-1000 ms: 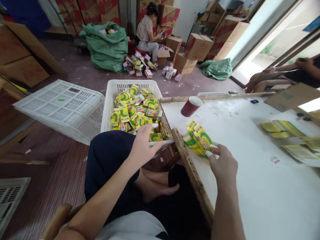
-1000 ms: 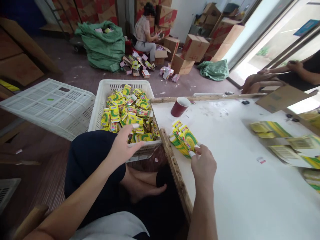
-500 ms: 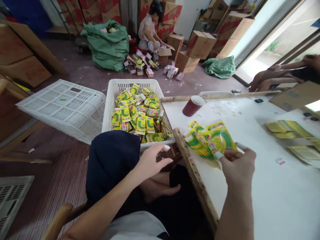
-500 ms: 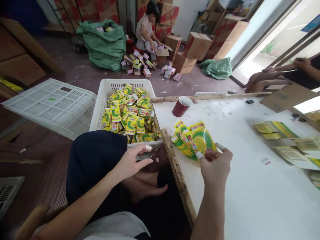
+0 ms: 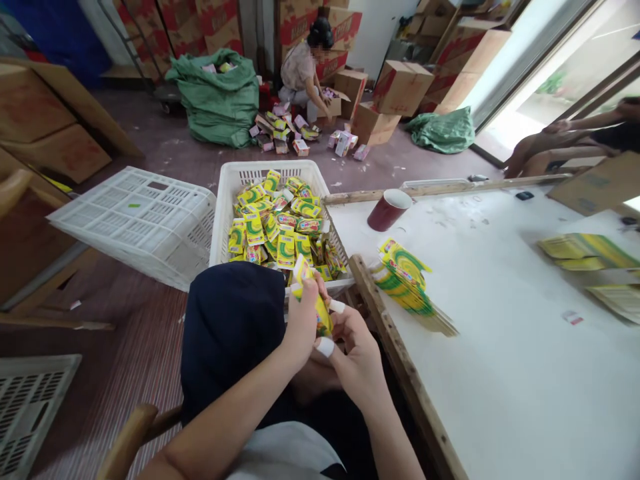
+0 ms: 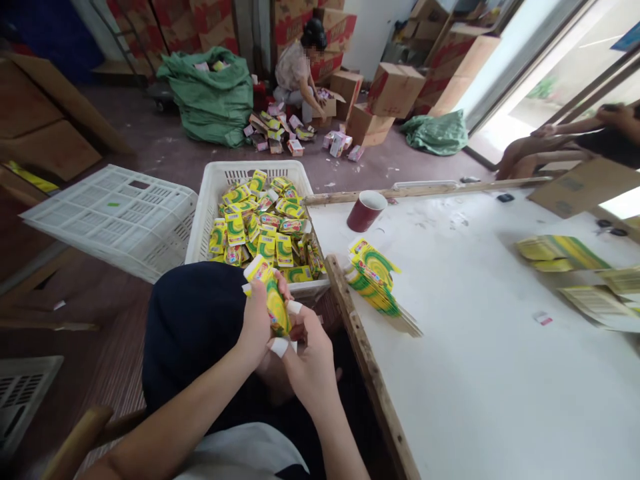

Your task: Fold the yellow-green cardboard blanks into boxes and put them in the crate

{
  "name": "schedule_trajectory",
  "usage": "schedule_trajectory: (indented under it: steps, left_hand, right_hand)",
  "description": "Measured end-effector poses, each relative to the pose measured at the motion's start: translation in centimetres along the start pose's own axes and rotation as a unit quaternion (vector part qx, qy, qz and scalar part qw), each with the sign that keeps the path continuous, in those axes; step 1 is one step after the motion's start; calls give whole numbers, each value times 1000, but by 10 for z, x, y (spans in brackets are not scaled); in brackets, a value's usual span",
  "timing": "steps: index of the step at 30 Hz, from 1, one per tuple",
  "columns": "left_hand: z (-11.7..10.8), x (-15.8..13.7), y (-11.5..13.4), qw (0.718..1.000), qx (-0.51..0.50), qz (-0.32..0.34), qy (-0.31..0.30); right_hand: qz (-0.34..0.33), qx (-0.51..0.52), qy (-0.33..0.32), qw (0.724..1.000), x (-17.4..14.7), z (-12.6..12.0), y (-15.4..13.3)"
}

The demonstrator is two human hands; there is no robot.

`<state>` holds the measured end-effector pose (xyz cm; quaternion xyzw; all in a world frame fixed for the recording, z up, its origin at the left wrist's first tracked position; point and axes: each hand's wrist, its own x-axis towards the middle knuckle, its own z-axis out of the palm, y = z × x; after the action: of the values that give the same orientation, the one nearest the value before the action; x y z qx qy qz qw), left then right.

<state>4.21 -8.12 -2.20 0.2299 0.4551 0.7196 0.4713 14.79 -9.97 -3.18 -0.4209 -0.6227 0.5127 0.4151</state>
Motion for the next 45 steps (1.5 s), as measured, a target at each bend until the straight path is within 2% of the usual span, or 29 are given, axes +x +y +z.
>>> schedule_trajectory:
  steps: [4, 6, 8, 10, 12, 14, 16, 17, 19, 20, 21, 23, 24, 25, 27, 30, 33, 36, 40, 42, 45]
  left_hand:
    - [-10, -5, -2, 996, 38, -15, -78]
    - [-14, -5, -4, 996, 36, -31, -81]
    - [-19, -2, -3, 995, 54, -42, -65]
    - [-25, 4, 4, 994, 84, -22, -64]
    - [-32, 10, 16, 988, 120, 38, -84]
    - [-36, 13, 31, 967, 197, 106, -126]
    - [-35, 13, 42, 914, 334, 127, -192]
    - [-33, 11, 44, 879, 402, 114, -231]
    - [-28, 7, 43, 815, 500, 67, -286]
    - [-25, 4, 40, 795, 528, 49, -296]
    - [-22, 2, 36, 783, 545, 40, -297]
    - [-18, -4, 29, 776, 558, 50, -289]
    - [-17, -6, 26, 773, 559, 60, -294]
    - [-16, -9, 23, 767, 559, 67, -308]
    - [-15, -14, 20, 753, 558, 76, -340]
    - [-17, -17, 17, 735, 561, 93, -369]
    - [-20, -17, 15, 736, 568, 105, -352]
    - [-21, -16, 15, 742, 565, 100, -346]
    - [-18, -15, 16, 743, 553, 102, -363]
    - [-17, -15, 17, 744, 554, 89, -363]
    - [-16, -13, 17, 764, 545, 42, -343]
  right_hand:
    - [4, 27, 35, 999, 3, -17, 8]
    - [0, 0, 45, 999, 2, -26, 10]
    - [-21, -65, 51, 996, 2, -35, 10]
    - [-65, -152, 71, 984, 3, -45, 8]
    - [-142, -259, 110, 949, 6, -54, 4]
    - [-225, -354, 130, 898, 10, -60, 0]
    - [-288, -397, 92, 867, 11, -60, -4]
    - [-306, -396, 59, 864, 11, -58, -5]
    - [-316, -367, 30, 874, 8, -52, -6]
    - [-301, -341, 51, 889, 7, -49, -5]
    - [-271, -304, 90, 909, 5, -46, -3]
    - [-172, -195, 170, 951, 2, -41, 3]
    - [-114, -128, 183, 968, 1, -38, 6]
    - [-60, -58, 172, 982, 0, -35, 10]
    - [32, 66, 96, 993, -1, -29, 17]
    - [119, 185, 2, 975, -1, -22, 24]
    - [115, 203, 9, 972, -2, -21, 28]
    - [69, 151, 19, 986, -4, -23, 31]
    - [43, 92, 12, 995, -6, -25, 28]
    - [18, 56, 8, 998, -7, -25, 23]
    - [-35, -45, -19, 998, -7, -23, 15]
